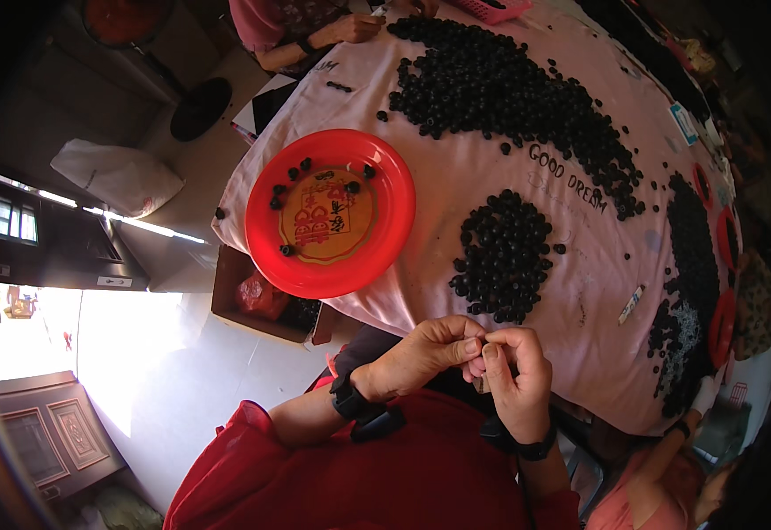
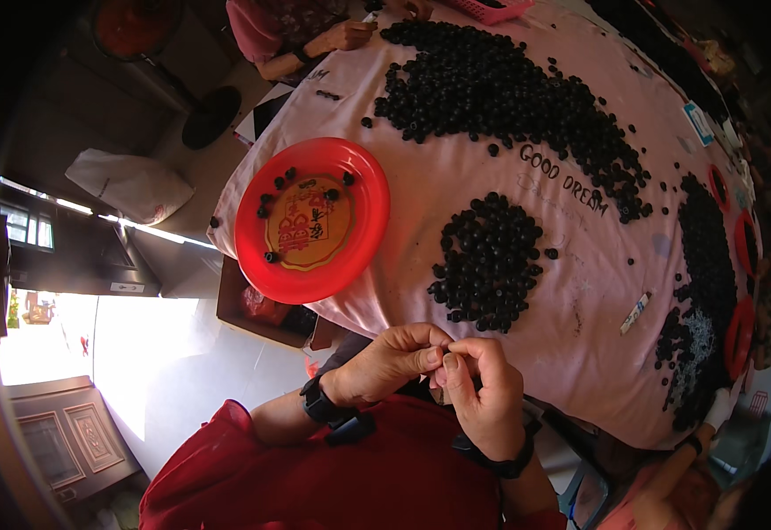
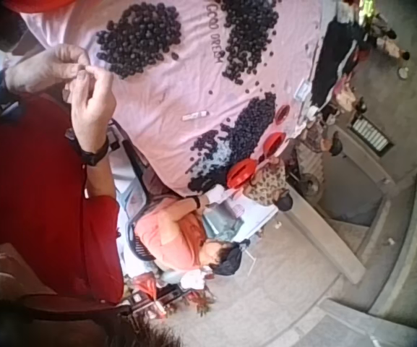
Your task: Applying glue to small black components at a table in a workshop setting.
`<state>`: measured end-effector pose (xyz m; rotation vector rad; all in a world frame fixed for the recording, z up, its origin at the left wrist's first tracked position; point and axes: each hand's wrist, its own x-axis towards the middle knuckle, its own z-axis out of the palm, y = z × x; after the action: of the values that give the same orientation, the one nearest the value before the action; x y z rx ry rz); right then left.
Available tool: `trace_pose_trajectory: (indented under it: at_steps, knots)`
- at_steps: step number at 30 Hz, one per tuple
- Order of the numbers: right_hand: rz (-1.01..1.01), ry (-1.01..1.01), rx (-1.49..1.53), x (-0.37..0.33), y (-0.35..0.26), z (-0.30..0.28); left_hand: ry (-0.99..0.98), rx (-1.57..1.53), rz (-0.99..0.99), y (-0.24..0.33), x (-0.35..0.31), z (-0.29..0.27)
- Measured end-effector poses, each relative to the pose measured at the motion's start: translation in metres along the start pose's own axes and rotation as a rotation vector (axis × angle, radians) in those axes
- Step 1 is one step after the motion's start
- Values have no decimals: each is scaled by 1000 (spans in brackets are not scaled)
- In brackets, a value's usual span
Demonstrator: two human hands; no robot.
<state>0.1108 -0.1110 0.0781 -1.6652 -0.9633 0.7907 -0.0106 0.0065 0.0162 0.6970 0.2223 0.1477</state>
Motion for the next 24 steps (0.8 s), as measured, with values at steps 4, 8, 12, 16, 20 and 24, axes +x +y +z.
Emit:
trace_pose_trajectory:
  at_steps: [4,8,12,16,20,24]
  knots:
    - [-63,14,-67,-2,6,-1,7,26,-36,-1,0,-1]
    - [-102,59,-187,1,11,-5,18,26,-63,-3,-1,-1]
    - [-57,175,-245,2,10,-8,29,27,-64,-2,-1,1]
    - [-77,193,-302,2,10,-6,27,67,-57,-1,-2,2]
    - [-126,215,-405,4,12,-1,10,114,-27,-2,-1,1]
    - [-205,256,-517,7,12,1,-2,127,-39,-2,-2,-1]
